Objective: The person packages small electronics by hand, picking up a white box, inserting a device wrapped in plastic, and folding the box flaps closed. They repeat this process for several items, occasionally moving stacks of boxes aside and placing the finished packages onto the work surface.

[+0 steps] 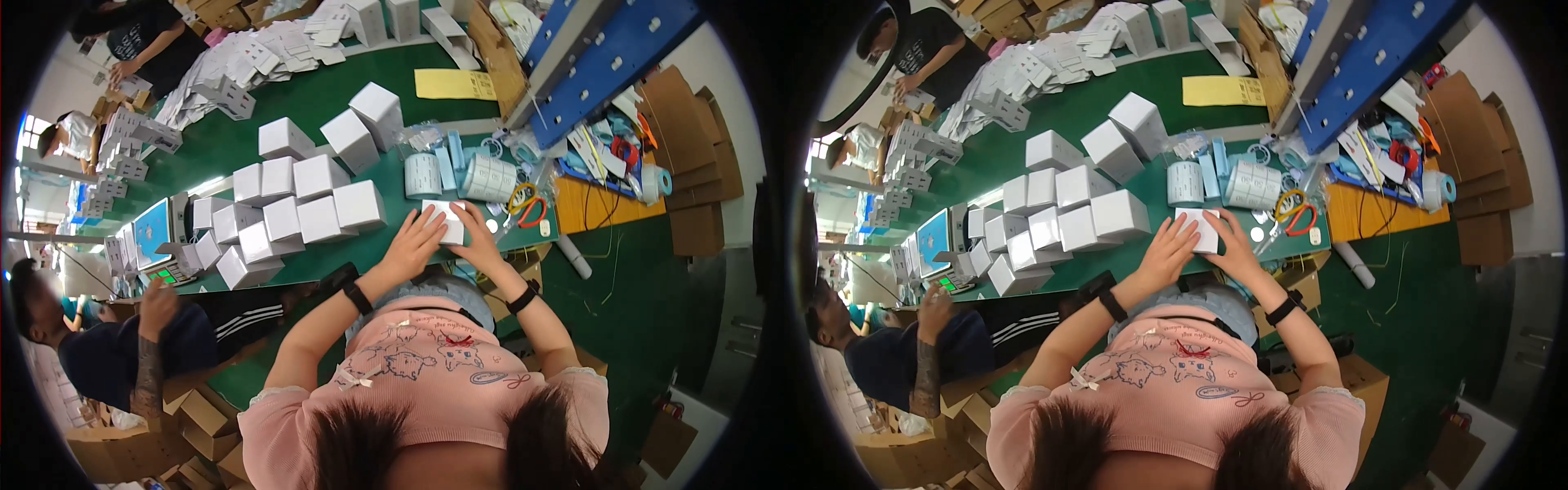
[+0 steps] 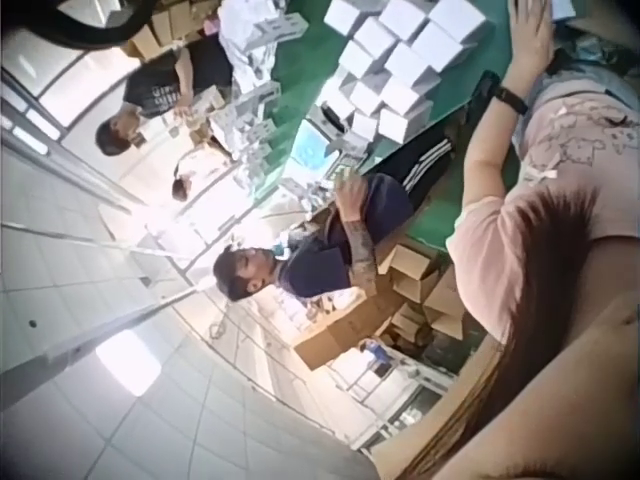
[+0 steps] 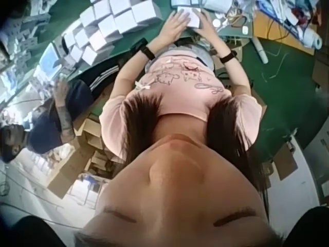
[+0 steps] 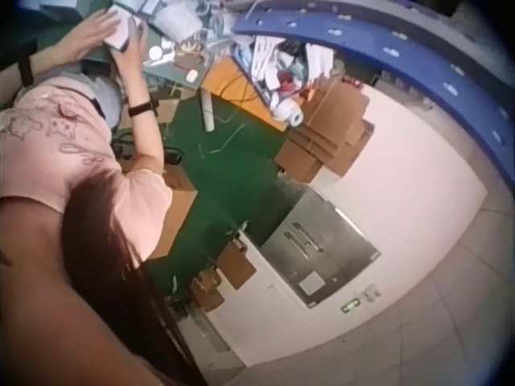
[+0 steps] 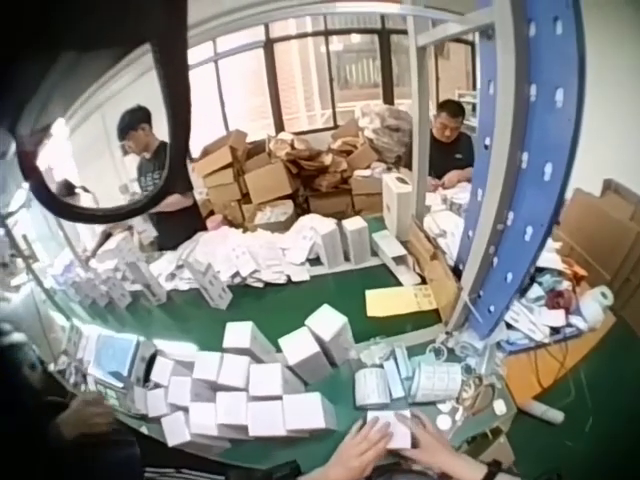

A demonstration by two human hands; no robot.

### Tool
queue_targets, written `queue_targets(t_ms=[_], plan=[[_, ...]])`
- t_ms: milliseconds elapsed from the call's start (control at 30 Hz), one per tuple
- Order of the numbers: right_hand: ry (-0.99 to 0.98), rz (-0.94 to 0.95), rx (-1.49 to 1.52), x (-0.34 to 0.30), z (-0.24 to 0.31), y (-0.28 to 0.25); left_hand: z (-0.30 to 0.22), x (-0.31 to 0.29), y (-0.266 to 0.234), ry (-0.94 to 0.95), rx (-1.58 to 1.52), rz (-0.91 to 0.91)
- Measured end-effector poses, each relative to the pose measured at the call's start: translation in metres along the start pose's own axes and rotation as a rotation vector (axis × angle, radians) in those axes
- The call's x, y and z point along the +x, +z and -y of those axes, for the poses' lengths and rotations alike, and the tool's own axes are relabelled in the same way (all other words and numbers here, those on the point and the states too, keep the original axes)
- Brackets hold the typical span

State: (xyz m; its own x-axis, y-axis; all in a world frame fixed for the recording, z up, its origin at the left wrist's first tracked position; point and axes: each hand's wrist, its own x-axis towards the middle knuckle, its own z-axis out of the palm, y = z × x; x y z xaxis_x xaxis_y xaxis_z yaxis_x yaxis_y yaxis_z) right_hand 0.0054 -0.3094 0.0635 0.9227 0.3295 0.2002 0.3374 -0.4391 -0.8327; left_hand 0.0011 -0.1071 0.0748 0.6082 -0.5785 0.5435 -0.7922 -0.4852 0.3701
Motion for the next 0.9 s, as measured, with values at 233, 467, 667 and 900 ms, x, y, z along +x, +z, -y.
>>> queue_targets(t_ms=[233,467,667,900], plan=[[0.173,-0.012,0.202,0.098,0.074,-0.035,-0.043,0.027,-0.128,-0.22,-0.206,-0.212],[-0.012,0.096,0.057,0.195,0.029,0.025,-0.022,0.039,-0.23,-0.402,-0.148,-0.442],[-0.134,0.296,-0.033,0.184,0.001,0.071,0.1,0.068,-0.305,-0.813,-0.01,-0.819],[0.075,0.403,0.047,0.172,0.043,0.047,0.338,0.084,-0.287,-1.25,0.286,-0.239]])
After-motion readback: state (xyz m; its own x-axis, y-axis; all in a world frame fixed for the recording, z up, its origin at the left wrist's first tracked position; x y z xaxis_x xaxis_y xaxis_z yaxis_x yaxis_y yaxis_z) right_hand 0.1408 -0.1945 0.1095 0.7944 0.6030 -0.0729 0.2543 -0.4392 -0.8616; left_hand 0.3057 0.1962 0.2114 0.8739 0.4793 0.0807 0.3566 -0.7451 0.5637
